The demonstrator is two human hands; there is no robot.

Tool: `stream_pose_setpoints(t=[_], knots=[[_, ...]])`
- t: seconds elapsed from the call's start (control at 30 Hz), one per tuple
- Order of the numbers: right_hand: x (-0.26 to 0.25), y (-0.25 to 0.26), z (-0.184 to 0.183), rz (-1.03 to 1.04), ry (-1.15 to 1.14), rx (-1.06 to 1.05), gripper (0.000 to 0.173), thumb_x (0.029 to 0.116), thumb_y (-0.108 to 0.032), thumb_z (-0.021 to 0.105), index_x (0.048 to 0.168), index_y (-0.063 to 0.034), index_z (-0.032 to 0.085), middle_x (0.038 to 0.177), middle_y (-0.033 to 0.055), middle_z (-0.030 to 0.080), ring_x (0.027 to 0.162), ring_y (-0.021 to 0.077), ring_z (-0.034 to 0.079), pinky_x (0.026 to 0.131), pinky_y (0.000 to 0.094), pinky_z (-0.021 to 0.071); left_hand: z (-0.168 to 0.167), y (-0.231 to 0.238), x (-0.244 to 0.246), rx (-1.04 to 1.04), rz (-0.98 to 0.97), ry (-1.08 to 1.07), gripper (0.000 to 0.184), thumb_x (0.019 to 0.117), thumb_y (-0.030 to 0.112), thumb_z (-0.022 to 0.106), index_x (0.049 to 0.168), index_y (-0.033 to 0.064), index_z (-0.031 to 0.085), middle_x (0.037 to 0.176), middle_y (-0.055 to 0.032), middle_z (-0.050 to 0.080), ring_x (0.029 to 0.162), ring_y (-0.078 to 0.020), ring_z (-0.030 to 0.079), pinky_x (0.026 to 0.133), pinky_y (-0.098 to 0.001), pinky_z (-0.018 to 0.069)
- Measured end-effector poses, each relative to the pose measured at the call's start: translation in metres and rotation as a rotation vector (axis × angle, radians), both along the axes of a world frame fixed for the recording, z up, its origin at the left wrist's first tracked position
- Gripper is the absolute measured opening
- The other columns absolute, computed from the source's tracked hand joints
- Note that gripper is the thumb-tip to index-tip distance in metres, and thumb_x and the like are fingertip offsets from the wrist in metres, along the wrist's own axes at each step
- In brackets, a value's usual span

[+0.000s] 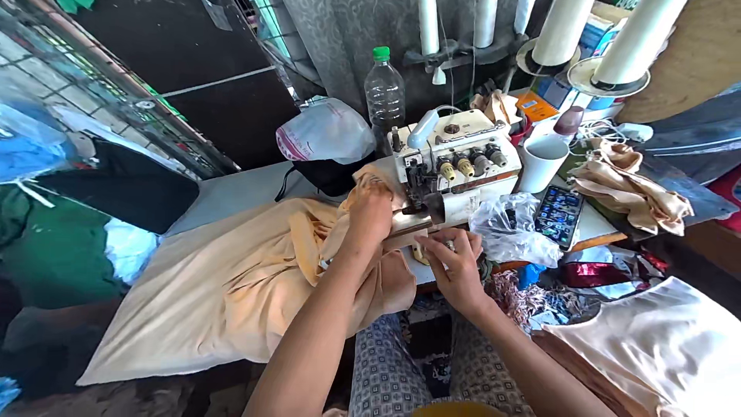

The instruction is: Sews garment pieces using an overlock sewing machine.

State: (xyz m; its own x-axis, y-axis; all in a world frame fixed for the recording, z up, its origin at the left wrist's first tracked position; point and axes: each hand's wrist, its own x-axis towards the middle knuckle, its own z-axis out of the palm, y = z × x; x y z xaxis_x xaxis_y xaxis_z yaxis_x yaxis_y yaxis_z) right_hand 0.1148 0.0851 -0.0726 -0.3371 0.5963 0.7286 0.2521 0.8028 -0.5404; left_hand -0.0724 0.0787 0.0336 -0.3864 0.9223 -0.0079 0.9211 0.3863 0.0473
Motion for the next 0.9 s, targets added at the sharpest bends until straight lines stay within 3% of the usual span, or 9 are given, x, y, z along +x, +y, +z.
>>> stream_pose_setpoints(t=[0.1, 0.2, 0.27, 0.33, 0.47, 0.6, 0.67, 0.8, 0.9], knots=[[0.03, 0.002, 0.0, 0.067, 0.004, -0.122, 0.022, 0.0937, -0.022, 0.065, 0.109, -0.0263, 0.081, 0.109, 0.0055, 0.068, 0.106, 0.0306, 0.059, 0.087, 0.0532, 0.0445, 0.035, -0.045, 0.042, -0.23, 0.196, -0.07, 0.024, 0.0999, 0.013, 0.059, 0.115, -0.0029, 0.069, 0.119, -0.0275, 0.066, 0.117, -0.0474, 0.061, 0.095, -0.0654, 0.0481], [0.043, 0.014, 0.01, 0.078, 0.18, -0.346, 0.023, 0.095, -0.018, 0.063, 0.11, -0.0136, 0.08, 0.108, 0.0115, 0.068, 0.106, 0.0275, 0.059, 0.092, 0.0466, 0.0471, 0.027, -0.06, 0.074, -0.298, -0.065, -0.252, 0.026, 0.1041, 0.017, 0.054, 0.115, -0.002, 0.067, 0.109, -0.0265, 0.068, 0.107, -0.0435, 0.066, 0.092, -0.0607, 0.0505], [0.035, 0.016, 0.018, 0.047, 0.336, -0.358, 0.026, 0.0965, -0.018, 0.061, 0.113, -0.0082, 0.077, 0.109, 0.0115, 0.064, 0.106, 0.0182, 0.059, 0.091, 0.0325, 0.0514, -0.008, -0.039, 0.08, -0.172, -0.302, -0.426, 0.028, 0.102, 0.011, 0.054, 0.125, -0.0003, 0.064, 0.117, -0.0233, 0.067, 0.115, -0.0386, 0.064, 0.1, -0.0571, 0.0491], [0.025, 0.021, 0.034, 0.083, 0.404, -0.227, 0.031, 0.0987, -0.022, 0.06, 0.121, -0.0065, 0.074, 0.115, 0.0101, 0.061, 0.112, 0.0158, 0.056, 0.097, 0.0318, 0.0492, -0.013, -0.024, 0.076, -0.143, -0.443, -0.412, 0.041, 0.1008, 0.006, 0.053, 0.142, 0.009, 0.059, 0.132, -0.0193, 0.065, 0.127, -0.0365, 0.059, 0.109, -0.0566, 0.0444], [0.029, 0.022, 0.054, 0.496, 0.067, -0.146, 0.057, 0.1007, -0.047, 0.057, 0.139, -0.0051, 0.06, 0.123, 0.0078, 0.071, 0.115, 0.0166, 0.065, 0.103, 0.0493, 0.048, 0.014, -0.066, 0.039, 0.245, -0.722, -0.295, 0.021, 0.0898, 0.016, 0.068, 0.108, 0.0117, 0.078, 0.104, -0.0087, 0.075, 0.103, -0.0263, 0.069, 0.095, -0.0503, 0.0534], [0.032, 0.028, 0.063, 0.695, -0.291, -0.125, 0.044, 0.0962, -0.035, 0.07, 0.129, -0.0069, 0.069, 0.108, 0.009, 0.077, 0.097, 0.0226, 0.072, 0.104, 0.056, 0.0444, 0.07, -0.119, -0.05, 0.433, -0.654, -0.094, 0.047, 0.0858, 0.058, 0.07, 0.096, 0.014, 0.08, 0.091, -0.0006, 0.074, 0.086, -0.0117, 0.067, 0.078, -0.0369, 0.0568], [0.029, 0.023, 0.075, 0.71, -0.202, -0.108, 0.036, 0.0974, -0.029, 0.069, 0.125, -0.0066, 0.073, 0.107, 0.0065, 0.078, 0.095, 0.0169, 0.072, 0.103, 0.0524, 0.0443, 0.092, -0.145, -0.092, 0.428, -0.618, -0.087, 0.048, 0.0863, 0.062, 0.069, 0.082, 0.014, 0.075, 0.079, 0.0044, 0.069, 0.081, -0.0071, 0.063, 0.074, -0.0303, 0.0527], [0.021, 0.015, 0.093, 1.145, 0.343, -0.322, 0.024, 0.101, -0.017, 0.061, 0.088, 0.0006, 0.069, 0.082, -0.0027, 0.067, 0.08, -0.0033, 0.058, 0.082, 0.0213, 0.0459, 0.113, -0.176, -0.119, 0.348, -0.655, -0.329, 0.037, 0.0899, 0.047, 0.069, 0.069, 0.0166, 0.069, 0.068, 0.0109, 0.065, 0.083, -0.0009, 0.06, 0.095, -0.0289, 0.0407], [0.018, 0.017, 0.087, 1.395, 0.517, -0.504, 0.023, 0.1012, -0.028, 0.064, 0.086, -0.0111, 0.068, 0.089, -0.0073, 0.067, 0.089, -0.0006, 0.061, 0.079, 0.0219, 0.049, 0.094, -0.187, -0.146, 0.321, -0.684, -0.477, 0.037, 0.095, 0.053, 0.064, 0.081, 0.0204, 0.072, 0.089, 0.0098, 0.073, 0.108, -0.0047, 0.064, 0.117, -0.0346, 0.0315]])
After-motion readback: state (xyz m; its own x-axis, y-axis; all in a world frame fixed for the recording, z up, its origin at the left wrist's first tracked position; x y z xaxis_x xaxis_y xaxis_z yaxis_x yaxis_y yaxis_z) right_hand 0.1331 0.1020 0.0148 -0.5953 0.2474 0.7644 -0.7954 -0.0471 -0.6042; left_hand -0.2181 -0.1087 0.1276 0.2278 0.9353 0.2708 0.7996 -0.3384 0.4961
